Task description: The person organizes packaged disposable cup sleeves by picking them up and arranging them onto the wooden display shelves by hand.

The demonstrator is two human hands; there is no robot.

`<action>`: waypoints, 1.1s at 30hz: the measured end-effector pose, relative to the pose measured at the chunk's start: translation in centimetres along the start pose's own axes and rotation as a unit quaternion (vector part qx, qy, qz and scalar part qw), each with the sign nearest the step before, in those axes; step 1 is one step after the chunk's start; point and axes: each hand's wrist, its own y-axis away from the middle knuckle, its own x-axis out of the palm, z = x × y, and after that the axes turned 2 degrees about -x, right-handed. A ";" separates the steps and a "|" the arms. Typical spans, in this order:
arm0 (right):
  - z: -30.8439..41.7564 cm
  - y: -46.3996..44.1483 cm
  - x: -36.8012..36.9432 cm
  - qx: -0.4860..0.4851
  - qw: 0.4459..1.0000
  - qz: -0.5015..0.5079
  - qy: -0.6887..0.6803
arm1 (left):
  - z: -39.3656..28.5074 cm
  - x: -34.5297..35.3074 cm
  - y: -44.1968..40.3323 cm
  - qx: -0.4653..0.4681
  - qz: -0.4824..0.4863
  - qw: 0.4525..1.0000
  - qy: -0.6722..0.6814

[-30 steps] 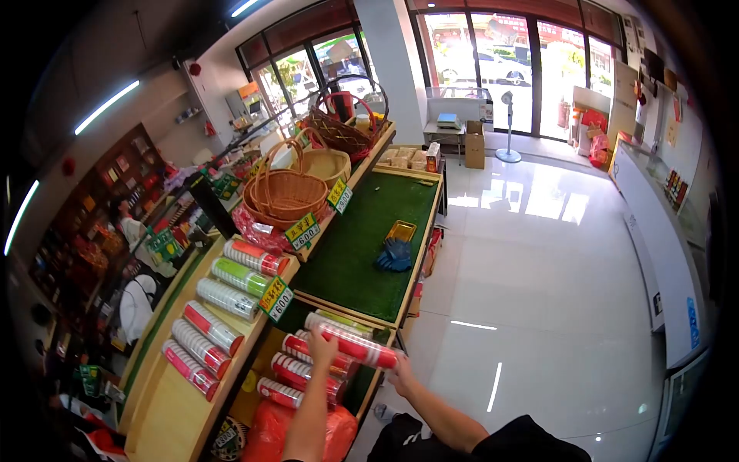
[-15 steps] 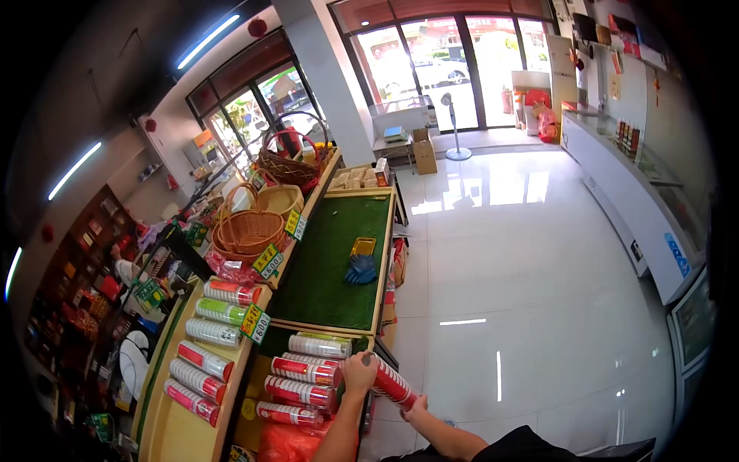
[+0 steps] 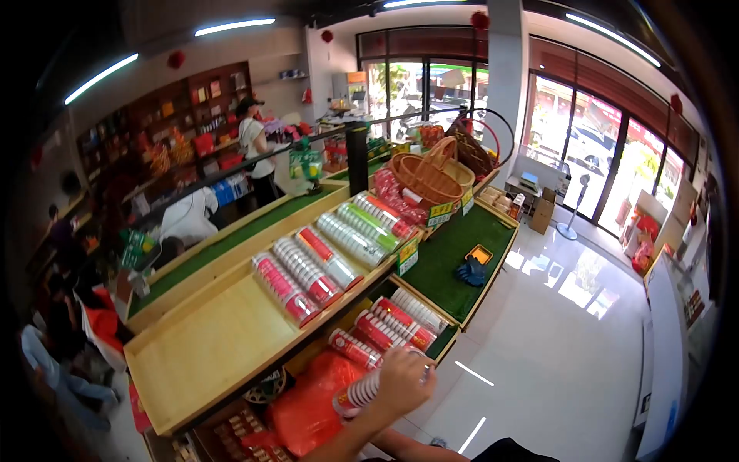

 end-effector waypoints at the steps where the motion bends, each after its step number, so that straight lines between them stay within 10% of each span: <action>1: -1.9 0.2 0.8 0.019 1.000 -0.002 0.018 | 1.4 -2.6 -0.1 0.006 -0.025 1.000 0.011; 10: -9.3 4.3 7.2 0.065 0.979 -0.085 0.176 | 16.3 -14.5 2.2 -0.171 -0.111 0.973 -0.106; 22: -7.8 4.7 13.1 -0.064 0.974 0.043 0.214 | 26.5 -19.5 6.8 -0.346 -0.257 0.901 -0.048; 33: -5.0 2.1 16.9 -0.170 0.914 0.211 0.301 | 27.1 -16.6 7.9 -0.507 -0.114 0.850 0.082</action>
